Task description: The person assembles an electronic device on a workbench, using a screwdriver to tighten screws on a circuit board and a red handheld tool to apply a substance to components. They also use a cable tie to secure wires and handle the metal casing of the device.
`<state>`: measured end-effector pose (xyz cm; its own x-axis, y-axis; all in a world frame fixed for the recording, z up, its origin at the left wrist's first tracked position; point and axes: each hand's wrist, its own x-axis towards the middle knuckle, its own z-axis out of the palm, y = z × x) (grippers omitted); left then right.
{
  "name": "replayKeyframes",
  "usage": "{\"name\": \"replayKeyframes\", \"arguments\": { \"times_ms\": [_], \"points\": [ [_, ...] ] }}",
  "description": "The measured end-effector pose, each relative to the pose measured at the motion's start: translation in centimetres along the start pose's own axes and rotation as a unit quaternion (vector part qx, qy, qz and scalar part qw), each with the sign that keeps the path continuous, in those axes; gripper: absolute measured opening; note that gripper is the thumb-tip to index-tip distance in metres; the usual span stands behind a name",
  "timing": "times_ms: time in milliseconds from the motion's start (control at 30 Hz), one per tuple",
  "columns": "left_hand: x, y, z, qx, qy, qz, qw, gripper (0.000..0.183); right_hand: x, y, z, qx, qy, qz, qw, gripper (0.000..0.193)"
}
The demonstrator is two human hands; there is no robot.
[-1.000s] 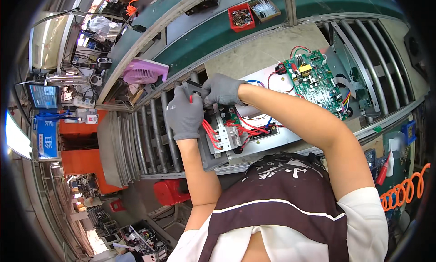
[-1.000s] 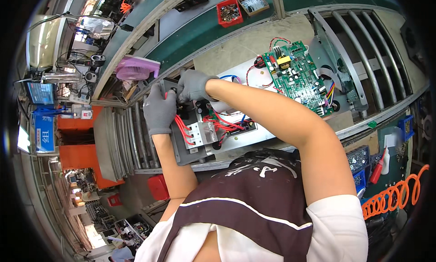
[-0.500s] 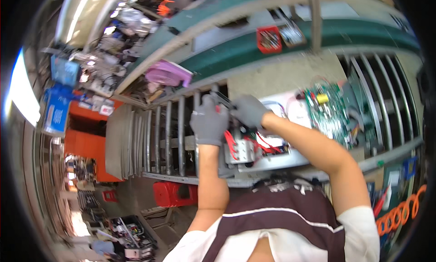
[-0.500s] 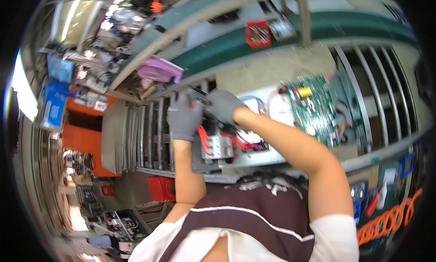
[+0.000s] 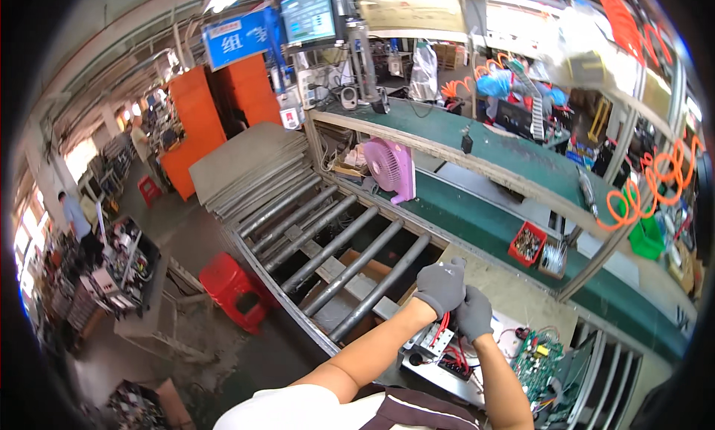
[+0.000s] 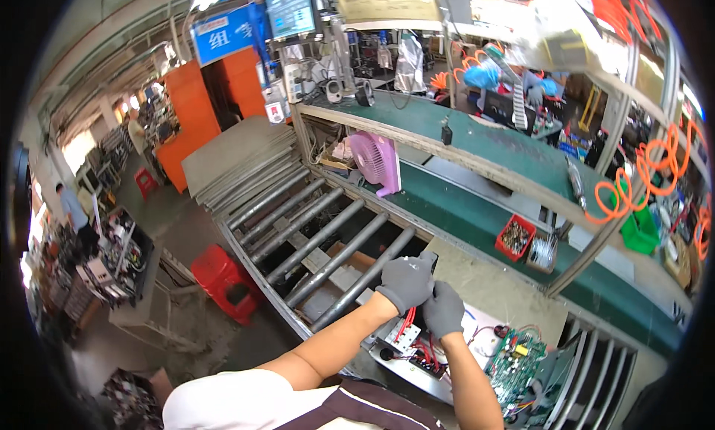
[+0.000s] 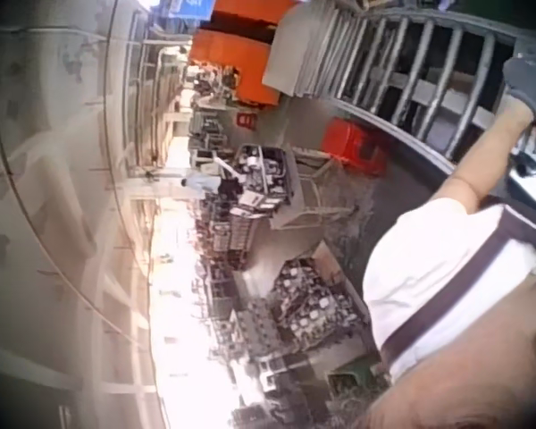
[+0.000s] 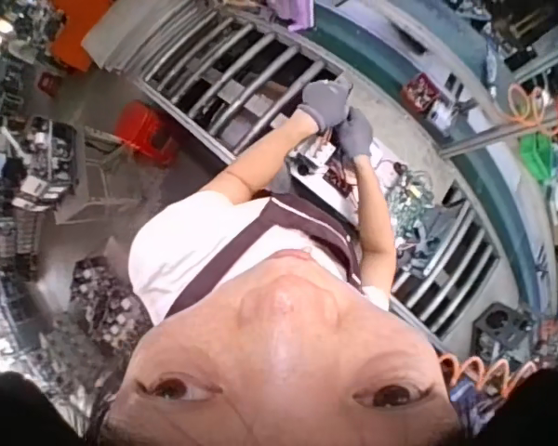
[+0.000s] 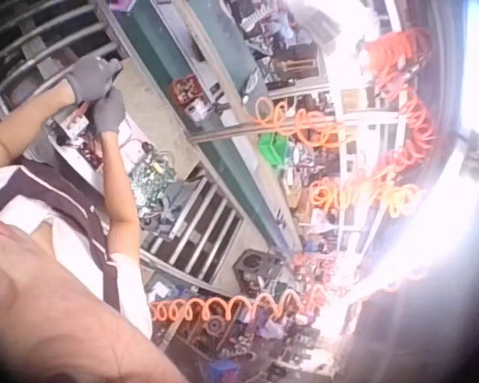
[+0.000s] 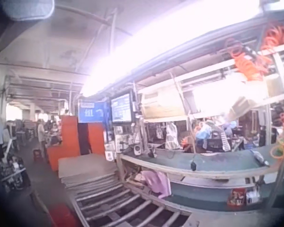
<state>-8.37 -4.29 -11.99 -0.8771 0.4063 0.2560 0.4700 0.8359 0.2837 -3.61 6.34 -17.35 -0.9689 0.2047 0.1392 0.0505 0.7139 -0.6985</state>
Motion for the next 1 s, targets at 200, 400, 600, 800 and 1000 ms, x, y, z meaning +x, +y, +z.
{"name": "replayKeyframes", "arguments": {
  "times_ms": [200, 400, 600, 800, 1000],
  "points": [
    [0.5, 0.5, 1.1, -0.028, 0.023, 0.017, 0.999, 0.023, 0.8, 2.9, 0.7, 0.055, 0.012, 0.008, 0.998, 0.025],
    [0.1, -0.2, 0.8, -0.03, 0.024, 0.008, 0.999, 0.024, 1.1, 0.9, -0.2, 0.225, -0.064, 0.058, 0.971, 0.018],
    [0.1, 0.0, 0.2, -0.033, 0.006, -0.001, 0.999, 0.026, 0.7, 1.6, 0.4, 0.143, 0.019, 0.011, 0.989, 0.019],
    [0.0, 0.0, 0.4, -0.051, 0.013, 0.0, 0.999, 0.025, 0.2, 1.6, 1.0, 0.102, 0.083, -0.033, 0.991, 0.02],
    [0.0, -0.2, 0.7, -0.048, 0.024, -0.001, 0.999, 0.024, 0.9, 1.7, 0.6, 0.124, -0.031, 0.035, 0.991, 0.025]
  ]
}}
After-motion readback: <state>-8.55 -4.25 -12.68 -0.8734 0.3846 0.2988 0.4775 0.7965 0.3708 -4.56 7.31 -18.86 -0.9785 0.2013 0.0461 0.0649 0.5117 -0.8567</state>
